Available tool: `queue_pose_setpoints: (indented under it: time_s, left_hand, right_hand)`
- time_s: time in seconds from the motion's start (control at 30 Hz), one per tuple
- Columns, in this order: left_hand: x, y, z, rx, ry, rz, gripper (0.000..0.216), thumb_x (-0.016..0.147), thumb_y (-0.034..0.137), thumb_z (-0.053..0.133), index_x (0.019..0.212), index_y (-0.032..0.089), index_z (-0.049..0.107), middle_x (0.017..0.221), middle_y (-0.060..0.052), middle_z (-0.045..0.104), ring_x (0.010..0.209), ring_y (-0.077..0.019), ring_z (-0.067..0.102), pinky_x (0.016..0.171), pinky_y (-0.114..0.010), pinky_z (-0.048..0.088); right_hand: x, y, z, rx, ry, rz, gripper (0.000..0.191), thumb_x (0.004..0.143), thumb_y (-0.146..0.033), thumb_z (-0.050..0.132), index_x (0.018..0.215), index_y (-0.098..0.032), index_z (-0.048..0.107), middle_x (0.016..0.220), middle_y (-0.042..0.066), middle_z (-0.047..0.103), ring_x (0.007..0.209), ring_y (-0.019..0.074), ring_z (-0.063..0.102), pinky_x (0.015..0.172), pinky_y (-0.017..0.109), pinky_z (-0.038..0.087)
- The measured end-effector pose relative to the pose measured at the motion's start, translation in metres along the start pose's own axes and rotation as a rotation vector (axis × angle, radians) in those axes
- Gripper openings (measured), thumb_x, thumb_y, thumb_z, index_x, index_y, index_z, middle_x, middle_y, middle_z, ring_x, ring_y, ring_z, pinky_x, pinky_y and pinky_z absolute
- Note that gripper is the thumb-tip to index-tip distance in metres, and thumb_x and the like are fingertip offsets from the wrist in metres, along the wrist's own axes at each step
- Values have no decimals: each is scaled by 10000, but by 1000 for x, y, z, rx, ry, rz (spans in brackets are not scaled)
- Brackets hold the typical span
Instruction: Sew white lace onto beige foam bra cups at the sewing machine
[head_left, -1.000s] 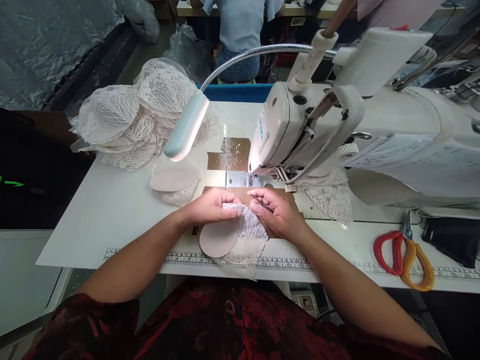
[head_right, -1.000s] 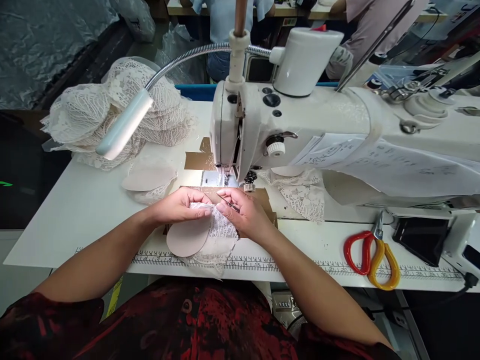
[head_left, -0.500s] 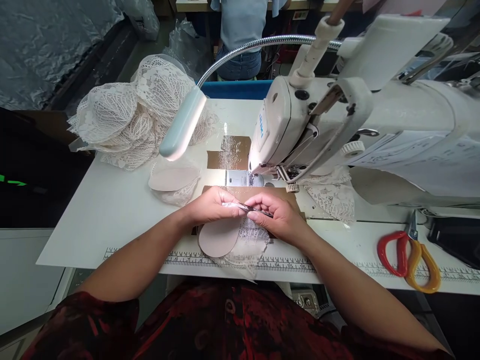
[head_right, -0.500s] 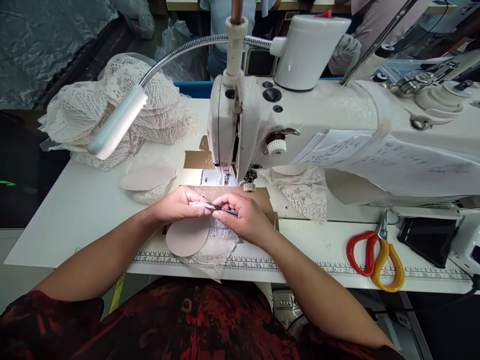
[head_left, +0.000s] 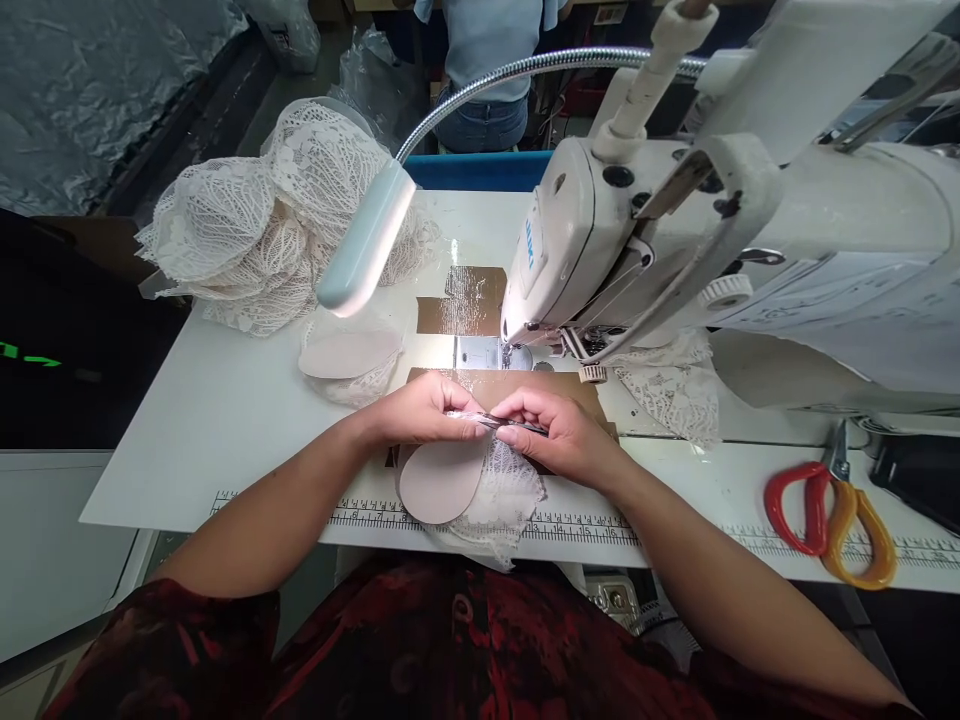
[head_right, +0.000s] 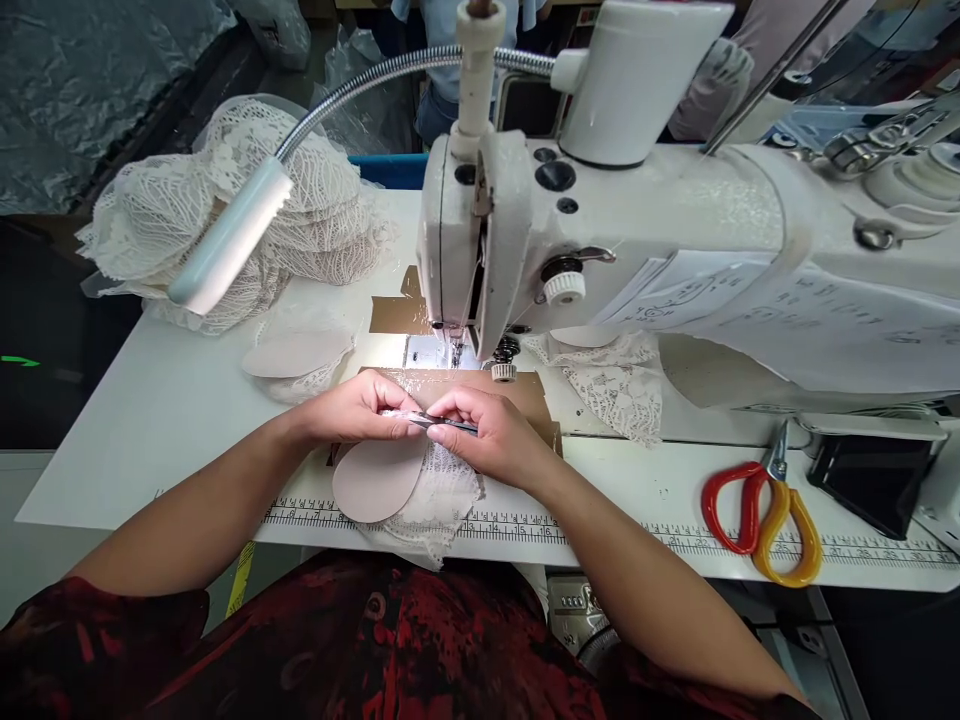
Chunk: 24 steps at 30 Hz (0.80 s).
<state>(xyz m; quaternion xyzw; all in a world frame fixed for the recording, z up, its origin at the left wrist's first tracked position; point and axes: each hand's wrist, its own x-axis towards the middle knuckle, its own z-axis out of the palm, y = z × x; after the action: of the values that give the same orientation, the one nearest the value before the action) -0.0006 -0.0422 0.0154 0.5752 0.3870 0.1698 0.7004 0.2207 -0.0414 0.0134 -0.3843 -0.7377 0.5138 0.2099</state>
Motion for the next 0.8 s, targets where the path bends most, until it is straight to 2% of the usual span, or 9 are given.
queue_pose_setpoints:
  time_s: [0.23, 0.53, 0.8]
  left_hand:
    - [1, 3, 6, 71, 30, -21, 399, 750, 343, 671, 549, 149, 385, 554, 63, 268, 516, -50, 219, 458, -200, 149]
    - [4, 2, 6, 133, 15, -10, 399, 766, 328, 643, 548, 160, 354, 551, 60, 267, 518, -56, 223, 456, -211, 153]
    - [3, 2, 3, 184, -16, 0, 365, 767, 326, 647, 555, 150, 408, 547, 55, 301, 501, -54, 247, 441, -209, 169]
  right_hand:
    - [3, -3, 6, -85, 23, -21, 153, 824, -304, 604, 912, -190, 656, 816, 9, 659, 701, 123, 562, 596, 245, 424]
    - [2, -4, 5, -123, 7, -22, 150, 816, -307, 613, 906, -197, 660, 805, 7, 664, 690, 125, 566, 576, 239, 415]
    - [2, -5, 5, -150, 11, -31, 142, 841, -312, 590, 877, -202, 672, 763, -5, 657, 665, 115, 558, 603, 246, 409]
